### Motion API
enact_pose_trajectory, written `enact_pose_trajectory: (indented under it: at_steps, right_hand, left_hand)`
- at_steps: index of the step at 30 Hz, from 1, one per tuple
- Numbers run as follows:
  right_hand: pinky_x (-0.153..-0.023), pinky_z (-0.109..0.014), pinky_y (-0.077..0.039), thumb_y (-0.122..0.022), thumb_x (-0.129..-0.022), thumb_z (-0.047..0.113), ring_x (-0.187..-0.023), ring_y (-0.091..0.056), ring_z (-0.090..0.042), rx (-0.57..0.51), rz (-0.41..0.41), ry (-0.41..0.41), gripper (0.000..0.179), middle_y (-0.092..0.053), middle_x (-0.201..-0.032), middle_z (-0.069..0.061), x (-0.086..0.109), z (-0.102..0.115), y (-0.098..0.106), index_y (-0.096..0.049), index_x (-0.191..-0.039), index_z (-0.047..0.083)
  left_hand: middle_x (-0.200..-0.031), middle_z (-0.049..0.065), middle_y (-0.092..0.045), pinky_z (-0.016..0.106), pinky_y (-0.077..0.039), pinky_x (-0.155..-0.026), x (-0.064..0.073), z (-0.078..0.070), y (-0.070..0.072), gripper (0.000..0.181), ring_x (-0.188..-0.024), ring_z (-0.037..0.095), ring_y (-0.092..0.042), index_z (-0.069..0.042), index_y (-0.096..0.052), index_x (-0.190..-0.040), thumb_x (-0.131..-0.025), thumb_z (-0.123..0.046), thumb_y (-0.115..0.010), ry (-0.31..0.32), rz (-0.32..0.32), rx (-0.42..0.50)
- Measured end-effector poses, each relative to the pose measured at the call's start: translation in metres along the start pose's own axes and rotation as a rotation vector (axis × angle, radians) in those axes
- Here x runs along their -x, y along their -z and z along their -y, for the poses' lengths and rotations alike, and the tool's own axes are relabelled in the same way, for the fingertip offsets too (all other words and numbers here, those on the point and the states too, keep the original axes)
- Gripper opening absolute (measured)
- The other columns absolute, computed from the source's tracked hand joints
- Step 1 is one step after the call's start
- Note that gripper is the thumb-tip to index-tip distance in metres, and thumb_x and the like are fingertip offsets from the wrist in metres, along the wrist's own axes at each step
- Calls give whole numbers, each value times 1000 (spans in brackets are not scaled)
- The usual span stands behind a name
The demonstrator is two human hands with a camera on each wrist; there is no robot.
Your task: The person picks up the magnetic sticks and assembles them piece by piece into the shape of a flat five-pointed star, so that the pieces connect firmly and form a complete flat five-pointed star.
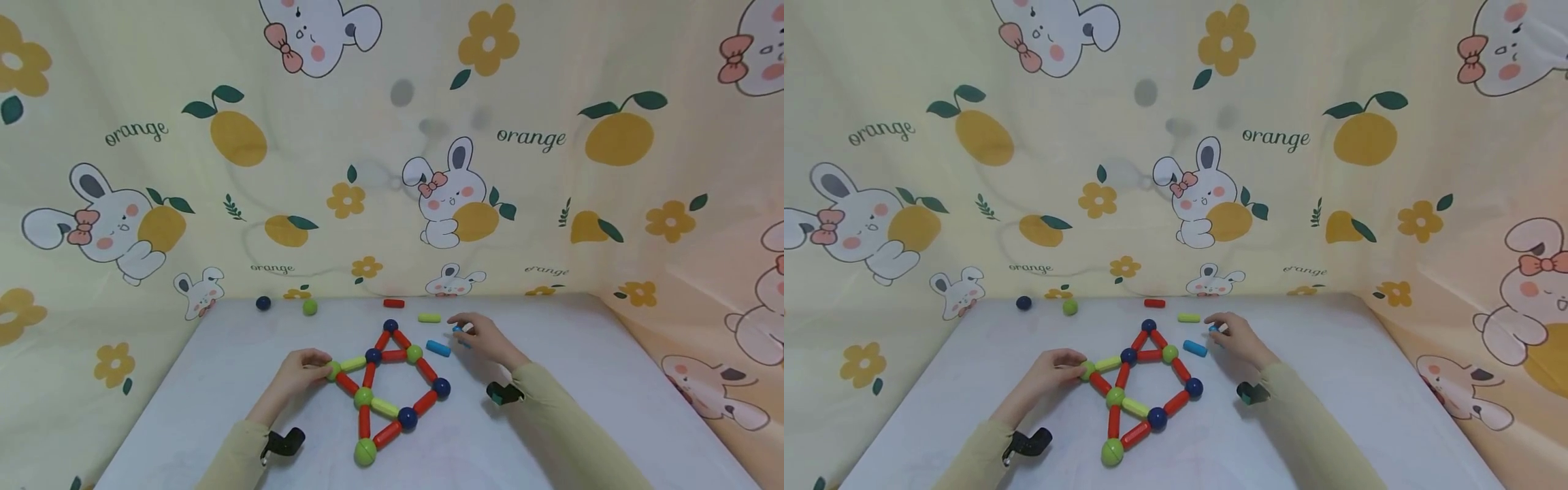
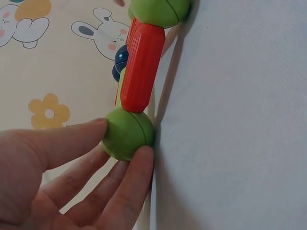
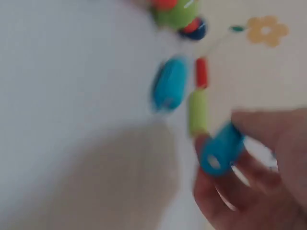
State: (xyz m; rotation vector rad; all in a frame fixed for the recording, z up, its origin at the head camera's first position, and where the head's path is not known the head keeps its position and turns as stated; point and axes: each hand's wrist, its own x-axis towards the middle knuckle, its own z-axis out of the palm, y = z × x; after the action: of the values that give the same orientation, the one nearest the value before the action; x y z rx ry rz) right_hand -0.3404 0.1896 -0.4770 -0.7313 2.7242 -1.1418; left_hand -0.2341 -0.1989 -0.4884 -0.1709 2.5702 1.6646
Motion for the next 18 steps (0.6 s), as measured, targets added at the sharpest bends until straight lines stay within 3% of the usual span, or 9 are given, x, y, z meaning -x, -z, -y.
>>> enact_pose_trajectory:
  at_steps: [4,7,14,18]
  right_hand:
    - [-87,-37,-51,-57,-96,10,-105,-54,-30,-132,185,102,30,-59,-118,-16,1,13,-3,-59,-124,0]
    - [-87,-37,-51,-55,-98,11,-105,-54,-29,-136,273,133,29,-60,-117,-12,-2,19,-9,-60,-124,2]
    - [-88,-40,-50,-58,-95,8,-100,-55,-24,-77,287,97,29,-60,-112,-7,-7,18,-18,-61,-124,4]
    - [-94,-46,-46,-58,-95,5,-106,-54,-26,-53,266,54,29,-61,-116,-5,-8,17,-18,-62,-124,7]
  left_hand:
    - [-94,8,-67,33,-56,-73,1,1,-1,20,-83,19,-63,1,-67,-104,-85,-3,-70,-7,1,23]
    - [-96,9,-66,34,-56,-73,3,-1,0,21,-84,19,-63,3,-67,-105,-85,-2,-70,-19,13,50]
    - [-96,10,-66,35,-56,-73,6,-4,1,21,-84,20,-63,3,-67,-105,-85,-3,-70,-18,25,64]
    - [-97,10,-66,35,-56,-73,6,-2,0,22,-84,20,-63,3,-66,-105,-84,-3,-71,-9,20,74]
